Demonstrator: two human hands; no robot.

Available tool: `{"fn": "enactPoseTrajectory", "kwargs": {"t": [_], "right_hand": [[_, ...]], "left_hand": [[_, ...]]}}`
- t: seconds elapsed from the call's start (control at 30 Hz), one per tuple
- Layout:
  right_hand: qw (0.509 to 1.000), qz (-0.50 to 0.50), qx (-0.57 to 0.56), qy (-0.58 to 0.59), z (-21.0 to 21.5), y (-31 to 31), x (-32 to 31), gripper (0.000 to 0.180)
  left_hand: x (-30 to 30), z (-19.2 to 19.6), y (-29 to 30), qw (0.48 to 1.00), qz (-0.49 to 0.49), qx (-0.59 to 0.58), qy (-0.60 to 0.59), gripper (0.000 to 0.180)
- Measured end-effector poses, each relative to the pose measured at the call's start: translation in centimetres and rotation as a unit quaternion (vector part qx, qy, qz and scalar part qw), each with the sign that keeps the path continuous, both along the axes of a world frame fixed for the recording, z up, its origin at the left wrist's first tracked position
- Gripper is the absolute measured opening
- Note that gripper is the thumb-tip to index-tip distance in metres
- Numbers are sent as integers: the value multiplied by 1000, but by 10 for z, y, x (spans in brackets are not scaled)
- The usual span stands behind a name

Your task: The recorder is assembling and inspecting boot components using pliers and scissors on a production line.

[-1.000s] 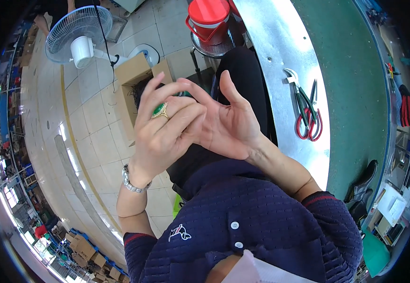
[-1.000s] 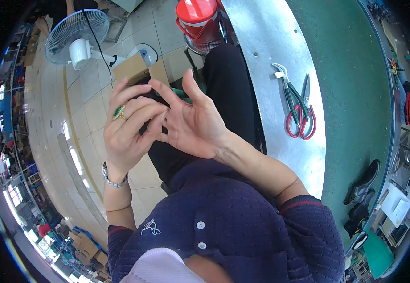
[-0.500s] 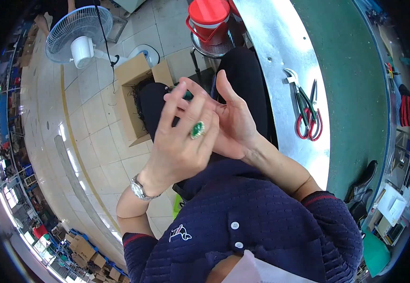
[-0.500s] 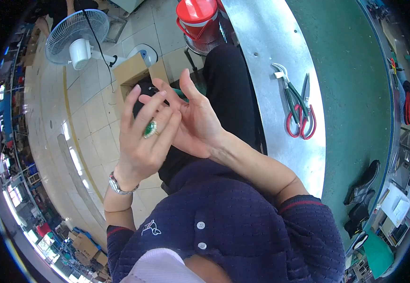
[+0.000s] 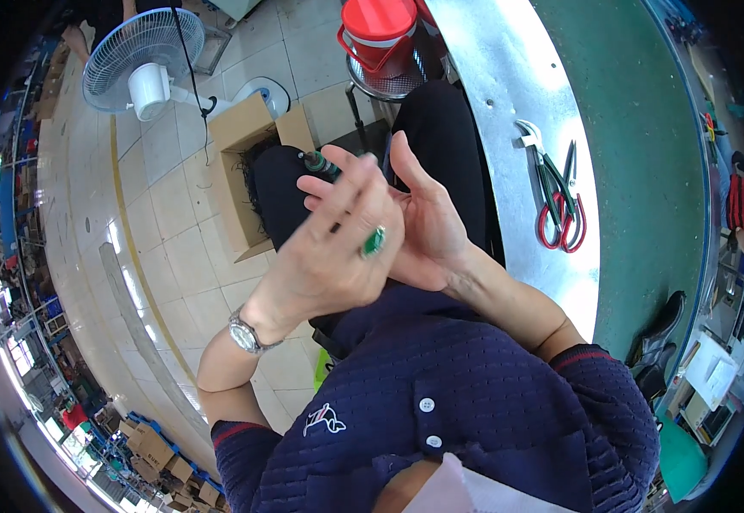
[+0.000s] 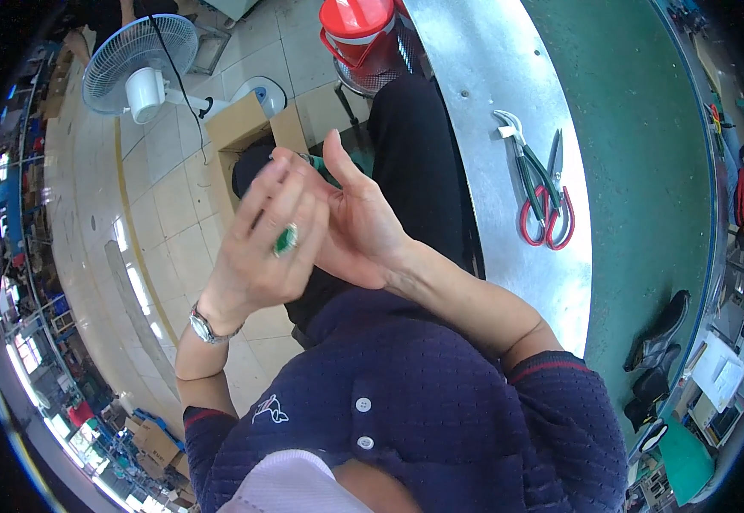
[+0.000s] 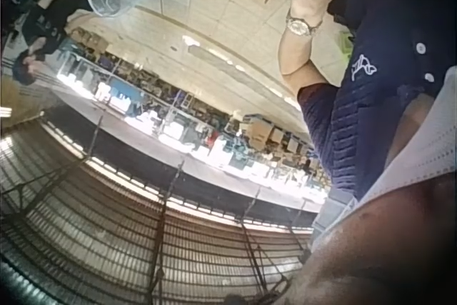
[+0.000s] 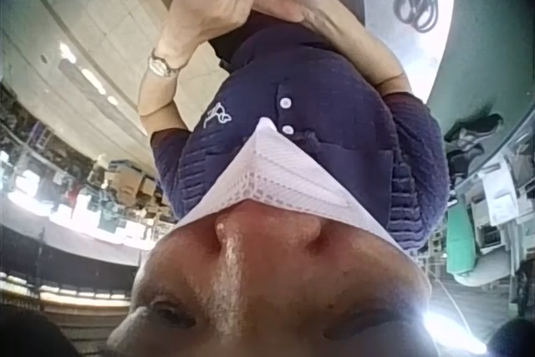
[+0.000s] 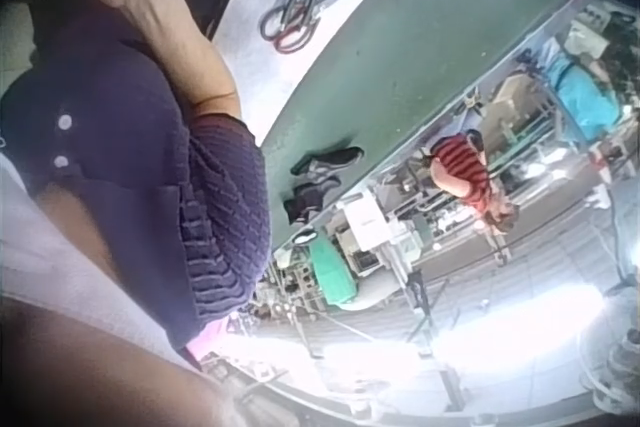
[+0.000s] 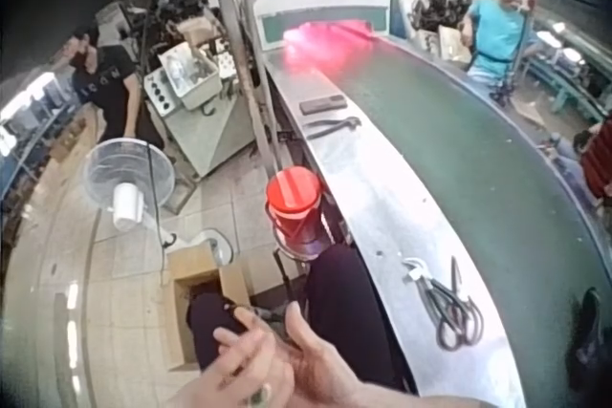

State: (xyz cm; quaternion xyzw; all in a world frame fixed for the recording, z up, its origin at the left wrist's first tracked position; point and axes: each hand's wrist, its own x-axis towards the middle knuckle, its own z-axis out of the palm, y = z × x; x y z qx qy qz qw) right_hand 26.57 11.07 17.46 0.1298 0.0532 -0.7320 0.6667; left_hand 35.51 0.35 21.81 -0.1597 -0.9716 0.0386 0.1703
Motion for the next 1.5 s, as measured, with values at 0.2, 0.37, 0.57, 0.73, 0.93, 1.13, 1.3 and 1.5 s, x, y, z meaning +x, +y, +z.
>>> {"fn": "enactPoseTrajectory", "kwargs": {"t": [0.2,0.37,0.57,0.73,0.93,1.13,1.3,1.5], "right_hand": [[998,22,-47,-32,8,3,-4,64],[996,31,-58,-61,5,4,-3,65],[997,23,-72,-31,11,4,-5,70],[984,-41,-167,43,6,-1,-9,82],[978,-91,-185,9,5,-7,-11,85],[967,-129,-218,2,-1,-7,-11,81],[972,-124,-201,12,1,-7,-13,81],[972,-124,-200,6,-2,-8,-13,80]], "left_hand": [[-3,9,-19,967,36,251,-10,23],[-1,6,-14,964,27,263,-5,23],[0,6,-11,951,94,293,9,26],[11,-9,37,956,123,264,26,33],[20,-33,66,967,123,217,45,39],[20,-51,70,969,103,213,66,36],[21,-57,74,973,91,200,74,40],[22,-60,77,977,74,192,57,45]]}}
